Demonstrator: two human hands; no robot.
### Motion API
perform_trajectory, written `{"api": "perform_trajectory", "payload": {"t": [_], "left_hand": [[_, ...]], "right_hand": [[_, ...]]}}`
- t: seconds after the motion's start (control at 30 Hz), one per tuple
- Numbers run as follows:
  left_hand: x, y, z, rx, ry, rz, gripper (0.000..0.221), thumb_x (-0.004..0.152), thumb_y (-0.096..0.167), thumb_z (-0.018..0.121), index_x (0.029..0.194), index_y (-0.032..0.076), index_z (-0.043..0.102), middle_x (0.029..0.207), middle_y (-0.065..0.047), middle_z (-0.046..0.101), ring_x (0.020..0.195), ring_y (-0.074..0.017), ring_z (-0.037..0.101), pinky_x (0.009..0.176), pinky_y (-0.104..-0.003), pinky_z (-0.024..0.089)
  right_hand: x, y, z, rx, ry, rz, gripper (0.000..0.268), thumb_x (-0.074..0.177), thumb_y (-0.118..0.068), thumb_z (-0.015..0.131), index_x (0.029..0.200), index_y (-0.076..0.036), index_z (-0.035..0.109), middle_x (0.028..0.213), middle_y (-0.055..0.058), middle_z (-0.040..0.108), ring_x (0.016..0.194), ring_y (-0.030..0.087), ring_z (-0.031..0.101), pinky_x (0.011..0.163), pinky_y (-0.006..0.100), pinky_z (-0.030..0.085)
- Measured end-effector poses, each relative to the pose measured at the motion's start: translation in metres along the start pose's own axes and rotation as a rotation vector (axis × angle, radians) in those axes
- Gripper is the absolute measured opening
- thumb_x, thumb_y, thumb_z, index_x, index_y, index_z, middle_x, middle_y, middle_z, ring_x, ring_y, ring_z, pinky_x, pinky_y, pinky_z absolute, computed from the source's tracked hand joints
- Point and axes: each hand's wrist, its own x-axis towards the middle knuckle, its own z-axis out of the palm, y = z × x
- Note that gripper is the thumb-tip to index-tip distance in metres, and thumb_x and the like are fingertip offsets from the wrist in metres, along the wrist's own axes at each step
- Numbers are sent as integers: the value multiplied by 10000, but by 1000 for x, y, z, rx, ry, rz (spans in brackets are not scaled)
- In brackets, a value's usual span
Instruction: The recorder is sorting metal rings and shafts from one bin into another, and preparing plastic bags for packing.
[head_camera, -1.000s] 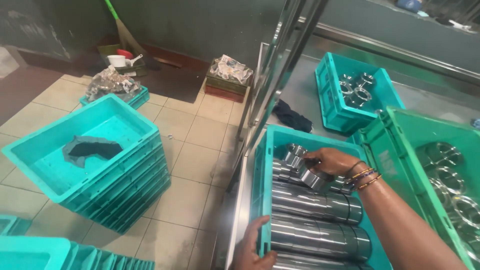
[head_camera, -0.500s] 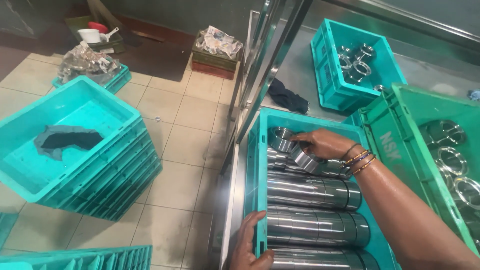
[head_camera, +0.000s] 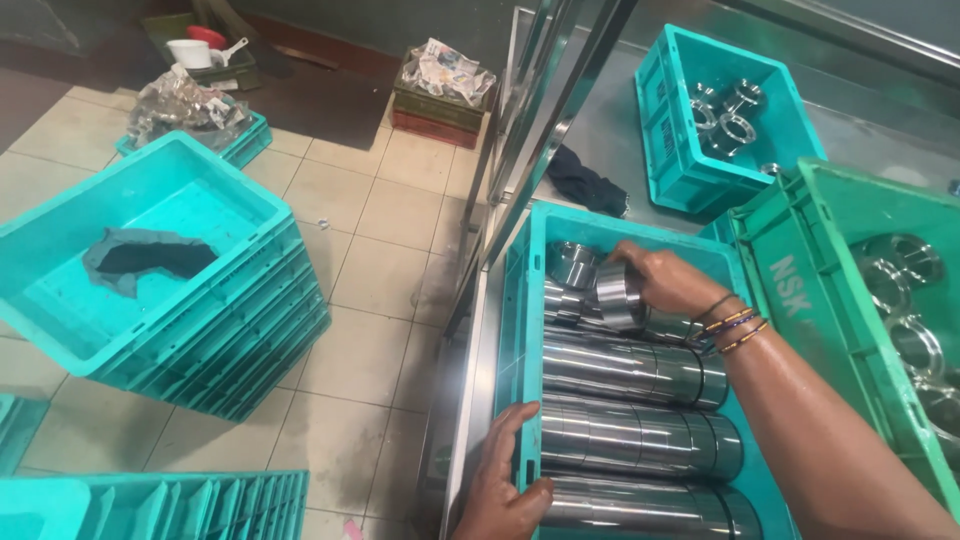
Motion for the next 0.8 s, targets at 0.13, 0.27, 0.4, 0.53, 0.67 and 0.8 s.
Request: {"api": "perform_trajectory", "payload": {"t": [0.13,0.27,0.4,0.53,0.67,0.8], "left_hand": [[-3,6,-1,103,9,22,848,732,43,672,1512,224,396,1623,-133,300,1564,-322,218,1239,-505,214],[-7,21,1,80,8,-8,831,735,19,647,1505,221,407,1630,-128,307,1570,-322,204,1238,-505,207],[-8,24,1,91,3,-40,815,758,22,654,1506,231,406,1642,-117,289,1577,-311,186,1244,-499,193],[-9,27,0,60,4,-26,814,758,19,649,1503,230,397,1649,-125,264,1587,-316,168,1242,-510,183],[-10,40,0,73,-23,-160,824,773,43,641,1513,282,366,1676,-80,195,1594,-298,100,1239,-528,162],[-11,37,-1,78,-30,-91,827,774,43,641,1515,265,350,1672,-103,203,1593,-316,113,1243,-544,165]], "right_hand": [[9,13,3,42,53,43,373,863,-75,662,1229,-89,589,969,221,742,912,392,729,768,474,566],[17,11,-6,25,-26,167,441,880,-20,574,1315,-82,531,967,226,750,942,384,743,800,480,567],[23,13,-7,53,-3,131,404,897,-89,627,1280,-41,508,1029,221,734,995,401,710,829,493,545],[25,7,-3,81,44,90,434,848,-11,588,1276,-26,518,1047,219,742,1033,401,708,867,483,544],[23,-2,-2,94,132,64,367,865,-39,637,1220,-23,547,1023,214,752,1008,402,720,842,478,556],[21,-15,-9,118,220,165,333,906,-63,649,1225,-31,560,991,248,732,970,418,719,806,487,560]]}}
